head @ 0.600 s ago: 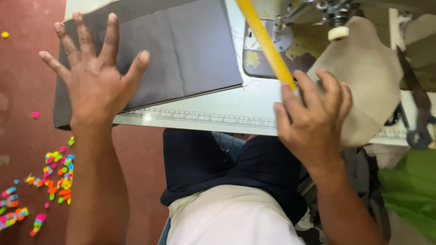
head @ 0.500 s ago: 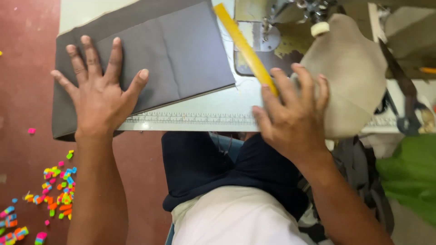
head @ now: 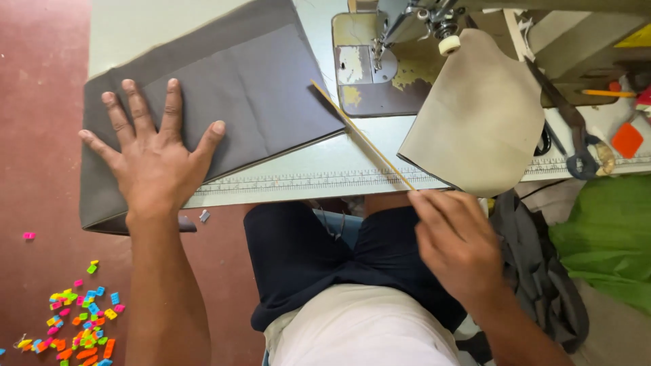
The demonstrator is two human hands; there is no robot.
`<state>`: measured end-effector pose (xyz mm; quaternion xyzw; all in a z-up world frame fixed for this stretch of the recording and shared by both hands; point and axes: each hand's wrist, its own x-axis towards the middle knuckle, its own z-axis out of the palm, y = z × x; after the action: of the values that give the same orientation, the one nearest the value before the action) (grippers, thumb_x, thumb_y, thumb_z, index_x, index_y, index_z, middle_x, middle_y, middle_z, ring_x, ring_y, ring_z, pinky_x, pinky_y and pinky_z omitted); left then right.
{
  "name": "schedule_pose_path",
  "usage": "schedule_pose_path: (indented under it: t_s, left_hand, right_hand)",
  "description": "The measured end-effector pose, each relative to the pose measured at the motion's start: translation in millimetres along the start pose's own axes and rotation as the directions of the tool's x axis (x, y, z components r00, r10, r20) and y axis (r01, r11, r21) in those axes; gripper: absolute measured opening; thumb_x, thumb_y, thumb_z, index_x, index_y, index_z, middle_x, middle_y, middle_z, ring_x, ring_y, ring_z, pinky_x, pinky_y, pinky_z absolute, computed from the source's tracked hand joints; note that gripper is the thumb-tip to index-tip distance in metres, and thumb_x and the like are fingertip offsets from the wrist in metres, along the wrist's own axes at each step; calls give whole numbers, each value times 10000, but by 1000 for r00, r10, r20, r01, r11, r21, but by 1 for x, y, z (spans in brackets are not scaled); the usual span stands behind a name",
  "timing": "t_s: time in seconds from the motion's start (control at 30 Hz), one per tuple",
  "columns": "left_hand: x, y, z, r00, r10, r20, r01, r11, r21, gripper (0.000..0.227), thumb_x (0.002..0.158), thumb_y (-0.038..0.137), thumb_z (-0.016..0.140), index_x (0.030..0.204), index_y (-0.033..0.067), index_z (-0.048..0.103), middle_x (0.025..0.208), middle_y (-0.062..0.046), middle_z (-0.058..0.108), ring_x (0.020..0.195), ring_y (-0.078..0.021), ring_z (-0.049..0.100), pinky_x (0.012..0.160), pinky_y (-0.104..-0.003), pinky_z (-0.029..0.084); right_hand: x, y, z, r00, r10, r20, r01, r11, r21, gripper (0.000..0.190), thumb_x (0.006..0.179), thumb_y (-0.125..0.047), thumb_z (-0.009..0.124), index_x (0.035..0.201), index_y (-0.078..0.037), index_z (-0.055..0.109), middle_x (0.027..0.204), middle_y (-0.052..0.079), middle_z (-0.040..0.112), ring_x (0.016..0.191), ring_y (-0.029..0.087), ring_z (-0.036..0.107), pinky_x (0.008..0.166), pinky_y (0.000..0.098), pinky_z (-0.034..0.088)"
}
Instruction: A person is seen positioning grey fabric on a sewing machine table and using large scissors to cut the fabric into specific shapes.
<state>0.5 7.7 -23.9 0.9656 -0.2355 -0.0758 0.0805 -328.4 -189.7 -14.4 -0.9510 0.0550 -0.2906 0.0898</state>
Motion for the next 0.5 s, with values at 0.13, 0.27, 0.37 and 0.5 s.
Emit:
schedule_pose_path:
  t_s: [0.13,0.27,0.37,0.5]
  left_hand:
    - [0,2,0,1000,-7,22,7,1000,-9,948,862,853,249,1658,347,158,1723,-149,-35,1554,-353,-120,1134,-732,-124]
    - [6,13,1,1000,22,-4,-22,999,-29,949,885,822,277,1671,302,173,1715,-184,-34,1543,-383,-119,1137,-735,-117]
    - [9,29,8,999,47,0,-47,999,4,944,891,812,291,1674,298,172,1711,-196,-26,1542,-397,-105,1147,-732,-97]
    - [6,46,16,990,131,-58,-129,991,35,888,934,766,348,1669,290,207,1709,-213,37,1549,-419,-34,1145,-758,-29]
  right_hand:
    - [-27,43,-60,964,-200,176,236,948,-213,124,861,95,768,816,45,663,1153,238,749,1086,372,693,949,519,601]
    - [-46,114,-77,981,125,146,-18,815,-579,247,1051,87,758,1265,-17,824,1236,154,808,1093,300,745,1043,425,639]
    - [-45,168,-56,989,69,134,31,777,-628,199,1169,33,726,1306,-53,842,1315,129,771,1106,319,697,1046,449,607]
    - [-2,181,-20,1000,-13,1,12,876,-483,339,1022,239,667,1240,29,819,1215,149,694,1050,327,597,1015,426,530]
